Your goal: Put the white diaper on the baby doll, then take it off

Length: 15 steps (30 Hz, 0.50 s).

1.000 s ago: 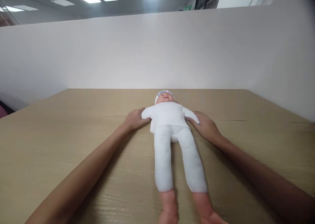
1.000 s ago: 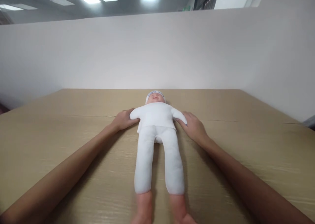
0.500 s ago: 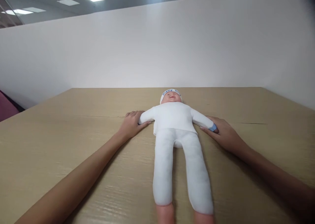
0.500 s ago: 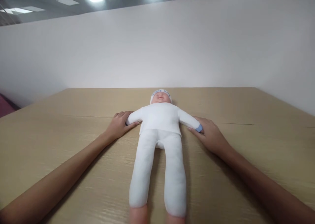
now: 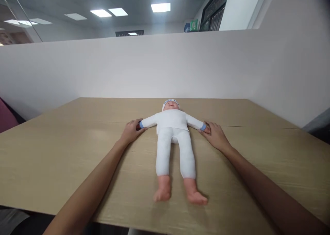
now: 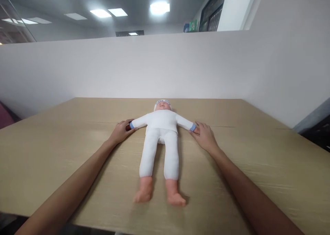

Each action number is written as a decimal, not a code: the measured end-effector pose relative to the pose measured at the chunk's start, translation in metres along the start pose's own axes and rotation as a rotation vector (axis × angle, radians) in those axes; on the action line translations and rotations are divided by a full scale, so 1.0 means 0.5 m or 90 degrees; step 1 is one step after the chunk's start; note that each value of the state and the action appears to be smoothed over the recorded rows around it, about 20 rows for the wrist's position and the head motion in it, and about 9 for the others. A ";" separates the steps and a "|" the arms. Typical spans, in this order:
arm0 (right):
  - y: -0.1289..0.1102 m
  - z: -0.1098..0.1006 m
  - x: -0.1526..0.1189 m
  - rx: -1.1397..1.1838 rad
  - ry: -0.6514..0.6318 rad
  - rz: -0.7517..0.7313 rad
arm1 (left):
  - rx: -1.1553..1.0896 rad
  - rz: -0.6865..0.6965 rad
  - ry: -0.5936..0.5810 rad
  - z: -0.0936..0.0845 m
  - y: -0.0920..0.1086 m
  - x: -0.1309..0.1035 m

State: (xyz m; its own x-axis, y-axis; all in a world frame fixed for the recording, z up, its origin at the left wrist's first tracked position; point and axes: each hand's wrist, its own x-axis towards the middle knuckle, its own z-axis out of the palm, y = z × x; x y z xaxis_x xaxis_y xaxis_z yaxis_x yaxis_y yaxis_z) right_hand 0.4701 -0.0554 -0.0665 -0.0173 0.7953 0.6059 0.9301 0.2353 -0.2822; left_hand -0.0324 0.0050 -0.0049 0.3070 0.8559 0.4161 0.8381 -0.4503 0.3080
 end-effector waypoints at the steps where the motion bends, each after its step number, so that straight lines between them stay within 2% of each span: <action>1: -0.004 -0.004 -0.008 -0.005 0.012 0.010 | 0.006 -0.004 0.012 -0.001 0.002 -0.008; 4: -0.021 -0.023 -0.043 -0.019 0.028 0.028 | 0.028 -0.026 0.041 -0.009 0.007 -0.043; 8: -0.052 -0.042 -0.082 -0.029 0.027 0.035 | 0.051 -0.063 0.031 -0.018 0.012 -0.087; 12: -0.073 -0.044 -0.092 -0.024 0.021 0.042 | 0.064 -0.087 0.006 -0.022 0.019 -0.099; 15: -0.072 -0.039 -0.090 -0.013 0.019 0.055 | 0.072 -0.098 -0.001 -0.022 0.022 -0.095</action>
State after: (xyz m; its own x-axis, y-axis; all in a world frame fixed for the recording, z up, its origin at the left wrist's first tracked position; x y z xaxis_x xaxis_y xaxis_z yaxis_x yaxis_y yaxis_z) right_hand 0.4444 -0.1107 -0.0690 0.0740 0.7952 0.6018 0.9347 0.1550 -0.3198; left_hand -0.0427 -0.0436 -0.0117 0.1718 0.9127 0.3708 0.9206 -0.2828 0.2694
